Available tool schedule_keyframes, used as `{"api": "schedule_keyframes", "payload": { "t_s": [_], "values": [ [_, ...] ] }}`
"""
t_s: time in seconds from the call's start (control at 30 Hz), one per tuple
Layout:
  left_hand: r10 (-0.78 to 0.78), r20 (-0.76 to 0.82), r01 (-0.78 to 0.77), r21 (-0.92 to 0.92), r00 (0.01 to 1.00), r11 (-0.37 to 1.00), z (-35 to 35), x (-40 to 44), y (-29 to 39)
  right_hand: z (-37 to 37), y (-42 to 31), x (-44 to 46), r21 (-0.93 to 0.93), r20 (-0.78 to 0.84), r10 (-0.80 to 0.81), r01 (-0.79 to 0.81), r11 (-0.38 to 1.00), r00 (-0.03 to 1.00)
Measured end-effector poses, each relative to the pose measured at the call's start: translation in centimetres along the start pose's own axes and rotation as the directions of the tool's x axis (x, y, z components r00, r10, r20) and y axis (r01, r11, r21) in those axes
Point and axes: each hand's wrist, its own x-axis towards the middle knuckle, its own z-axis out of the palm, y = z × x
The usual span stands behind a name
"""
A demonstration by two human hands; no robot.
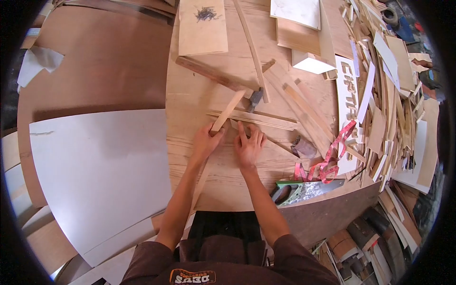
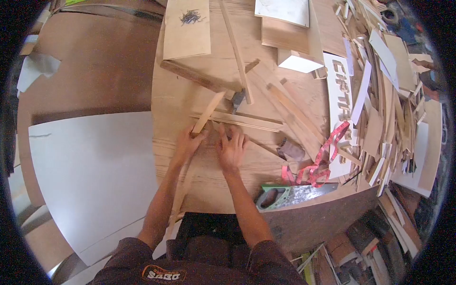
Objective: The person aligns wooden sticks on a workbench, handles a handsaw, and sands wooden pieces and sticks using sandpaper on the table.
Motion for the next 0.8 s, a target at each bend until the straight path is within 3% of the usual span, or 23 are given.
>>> {"api": "schedule_keyframes", "payload": {
  "t_s": [0.1,0.17,0.3,0.4,0.47,0.6,0.8],
  "values": [
    [-0.024,0.000,0.024,-0.092,1.000,0.995,0.9,-0.9,0.5,0.1,0.0,0.1,0.026,0.010,-0.045,0.045,0.999,0.999],
    [0.102,-0.110,-0.110,-0.070,0.989,0.991,1.1,-1.8,1.2,-0.3,0.0,0.3,0.033,0.033,-0.038,0.037,0.999,0.999],
    [-0.022,-0.085,0.028,0.071,0.996,0.997,0.6,-1.5,2.0,-0.4,-0.3,0.3,0.087,0.045,-0.004,0.000,0.996,0.999],
    [-0.001,-0.014,0.001,0.011,1.000,1.000,0.0,-1.1,1.5,-0.5,-0.2,0.3,0.093,0.049,-0.012,0.007,0.996,0.999],
    [0.163,-0.005,-0.163,0.046,0.987,0.986,-0.2,-0.9,1.0,-0.3,0.1,0.2,0.097,0.047,-0.016,0.011,0.995,0.999],
    [0.117,0.044,-0.119,0.054,0.992,0.991,-0.8,-1.0,1.9,-0.4,0.2,0.2,0.135,0.025,-0.042,0.038,0.990,0.999],
    [0.183,0.028,-0.184,0.013,0.983,0.983,-0.5,-1.1,1.8,-0.4,0.1,0.0,0.117,0.067,-0.029,0.021,0.993,0.997]
  ]
}}
